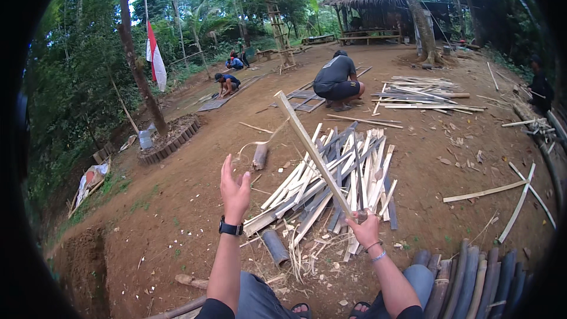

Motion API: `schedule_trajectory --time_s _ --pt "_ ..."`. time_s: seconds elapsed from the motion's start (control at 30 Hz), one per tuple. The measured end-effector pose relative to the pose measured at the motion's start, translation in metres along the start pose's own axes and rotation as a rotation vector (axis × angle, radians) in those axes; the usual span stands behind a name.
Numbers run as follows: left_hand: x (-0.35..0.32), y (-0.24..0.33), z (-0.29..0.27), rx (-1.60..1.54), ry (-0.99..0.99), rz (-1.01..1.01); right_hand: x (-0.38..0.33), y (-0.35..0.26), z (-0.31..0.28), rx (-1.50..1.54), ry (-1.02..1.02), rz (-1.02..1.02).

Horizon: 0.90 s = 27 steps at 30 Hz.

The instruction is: The person uses a machete to shave and smooth long strips of bamboo, repeatedly running the blade along the edges and surface of the wood while holding it by hand over a pile of shavings.

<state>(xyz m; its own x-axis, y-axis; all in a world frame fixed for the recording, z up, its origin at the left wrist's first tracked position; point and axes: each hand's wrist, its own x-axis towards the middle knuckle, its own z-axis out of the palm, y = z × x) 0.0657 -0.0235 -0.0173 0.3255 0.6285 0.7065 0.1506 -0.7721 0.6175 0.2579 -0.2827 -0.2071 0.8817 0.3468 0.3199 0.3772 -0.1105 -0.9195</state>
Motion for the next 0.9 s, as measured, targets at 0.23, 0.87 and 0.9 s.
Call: schedule_trajectory --time_s 0.23,0.87,0.9 --pt "-0.064 -0.032 0.028 -0.194 -0.34 -0.529 0.003 -0.014 -0.005 0.097 -0.123 0.079" --pt "-0.086 0.073 0.102 -0.441 -0.207 -0.253 -0.047 -0.046 0.045 0.022 -0.07 0.061" --pt "-0.084 0.064 0.106 -0.626 -0.22 -0.305 -0.048 -0.044 0.044 0.043 -0.102 0.028"
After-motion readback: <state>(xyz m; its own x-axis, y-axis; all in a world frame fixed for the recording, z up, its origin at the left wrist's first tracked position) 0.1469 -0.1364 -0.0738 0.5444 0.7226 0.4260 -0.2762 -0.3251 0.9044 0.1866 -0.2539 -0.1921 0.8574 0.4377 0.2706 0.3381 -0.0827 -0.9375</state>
